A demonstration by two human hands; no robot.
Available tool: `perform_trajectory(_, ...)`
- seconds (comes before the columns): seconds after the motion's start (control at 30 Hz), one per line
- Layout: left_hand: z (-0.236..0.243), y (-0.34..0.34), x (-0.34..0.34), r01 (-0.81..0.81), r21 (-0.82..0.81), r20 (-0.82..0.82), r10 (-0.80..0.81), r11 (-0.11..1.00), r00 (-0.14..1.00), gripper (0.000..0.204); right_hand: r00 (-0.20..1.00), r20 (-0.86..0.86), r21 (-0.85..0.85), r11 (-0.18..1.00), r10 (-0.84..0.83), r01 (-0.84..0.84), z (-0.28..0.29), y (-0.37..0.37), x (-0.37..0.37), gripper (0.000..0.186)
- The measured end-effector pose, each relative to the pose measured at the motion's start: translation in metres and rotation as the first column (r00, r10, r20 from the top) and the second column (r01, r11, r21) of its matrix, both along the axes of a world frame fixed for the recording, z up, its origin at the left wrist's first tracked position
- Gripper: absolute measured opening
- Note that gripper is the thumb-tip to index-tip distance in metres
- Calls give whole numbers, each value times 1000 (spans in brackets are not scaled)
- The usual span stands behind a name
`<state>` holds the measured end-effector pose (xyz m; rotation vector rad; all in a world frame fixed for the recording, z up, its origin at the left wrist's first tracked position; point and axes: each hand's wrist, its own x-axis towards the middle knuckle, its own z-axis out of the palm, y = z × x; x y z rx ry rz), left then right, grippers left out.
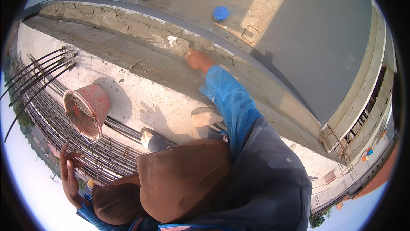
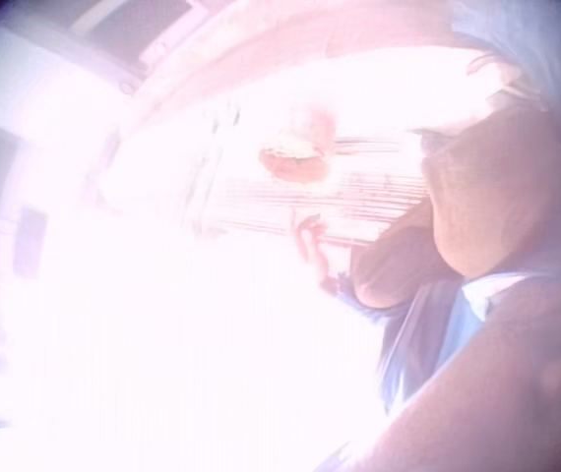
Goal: The person scoops cement from a bucket using a trowel and applies it to a concrete ledge. They repeatedly smooth the surface along the edge of the ledge.
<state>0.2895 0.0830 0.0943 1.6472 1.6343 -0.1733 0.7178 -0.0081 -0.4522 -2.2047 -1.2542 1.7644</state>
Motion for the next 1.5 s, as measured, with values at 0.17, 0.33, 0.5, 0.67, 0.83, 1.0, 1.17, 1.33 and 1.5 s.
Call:
perform_trajectory(0.17,-5,-4,-3,-55,0,-120,54,999,991,59,987,38,-10,987,-158,159,-43,20,-17,50)
perform_trajectory(0.33,-5,-14,-9,-76,2,-158,75,997,985,59,973,95,-84,972,-211,219,-49,-79,13,50)
perform_trajectory(0.5,-9,-7,-13,-80,-25,-117,77,996,990,58,982,64,-265,946,-177,188,-18,-179,53,57)
perform_trajectory(0.67,-17,7,-10,-47,-45,-37,46,998,998,58,965,31,-126,957,-259,261,-17,-225,77,61)
perform_trajectory(0.83,-21,15,-4,-37,-56,-62,33,998,998,58,722,-150,-415,706,-675,574,-46,-141,112,54)
perform_trajectory(1.0,-19,5,-10,-85,-64,-97,78,994,992,58,639,-158,-537,609,-753,584,-41,-68,91,44)
perform_trajectory(1.17,-3,-13,-39,-195,-45,-102,190,980,976,62,656,-177,-560,623,-734,546,-34,-20,75,34)
perform_trajectory(1.33,-3,-17,-45,-229,-16,-78,227,973,971,62,912,-134,-507,818,-387,272,-72,36,46,32)
perform_trajectory(1.5,-17,2,-18,-139,-38,-32,138,990,990,63,985,-6,-335,928,171,-163,-99,7,61,46)
